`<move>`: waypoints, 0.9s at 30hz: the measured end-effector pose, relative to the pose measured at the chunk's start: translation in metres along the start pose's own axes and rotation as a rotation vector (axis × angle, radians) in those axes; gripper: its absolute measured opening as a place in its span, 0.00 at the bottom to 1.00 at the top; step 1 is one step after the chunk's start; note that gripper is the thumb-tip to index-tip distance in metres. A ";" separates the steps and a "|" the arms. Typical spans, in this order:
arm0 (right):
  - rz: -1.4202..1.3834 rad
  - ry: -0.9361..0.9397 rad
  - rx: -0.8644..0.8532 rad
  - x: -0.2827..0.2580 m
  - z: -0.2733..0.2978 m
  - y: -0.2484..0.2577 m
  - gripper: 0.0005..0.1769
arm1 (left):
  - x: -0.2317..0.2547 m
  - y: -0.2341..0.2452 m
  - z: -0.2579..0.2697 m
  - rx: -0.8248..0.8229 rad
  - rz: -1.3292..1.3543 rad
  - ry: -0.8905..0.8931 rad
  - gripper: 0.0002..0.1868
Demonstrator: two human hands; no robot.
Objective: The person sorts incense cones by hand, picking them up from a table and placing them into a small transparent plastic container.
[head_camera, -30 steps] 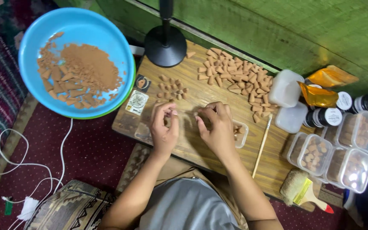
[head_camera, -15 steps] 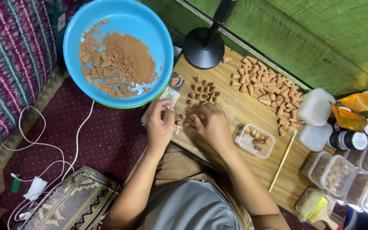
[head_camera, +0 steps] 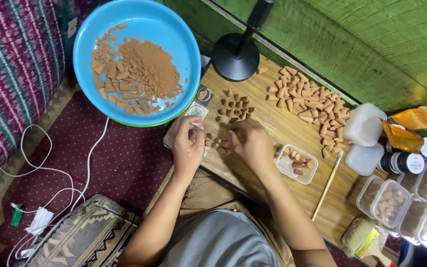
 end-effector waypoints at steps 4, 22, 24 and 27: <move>-0.173 -0.020 0.129 -0.007 0.008 0.071 0.08 | 0.015 -0.016 0.009 -0.020 0.025 0.003 0.10; -0.178 -0.150 0.145 0.088 0.089 0.125 0.09 | 0.053 -0.126 0.102 -0.536 0.257 0.236 0.07; -0.081 -0.157 0.058 0.090 0.089 0.113 0.09 | 0.055 -0.128 0.105 -0.566 0.221 0.260 0.06; -0.085 -0.167 0.009 0.097 0.087 0.097 0.09 | 0.055 -0.128 0.105 -0.585 0.207 0.282 0.06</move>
Point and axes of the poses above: each hand's wrist, its own z-axis away from the middle knuckle, its own y-axis out of the back of the hand, x = y × z, the point moved 2 cm from there along -z, towards the middle knuckle, and after that the axes turned 9 degrees about x, right-handed, at the moved point
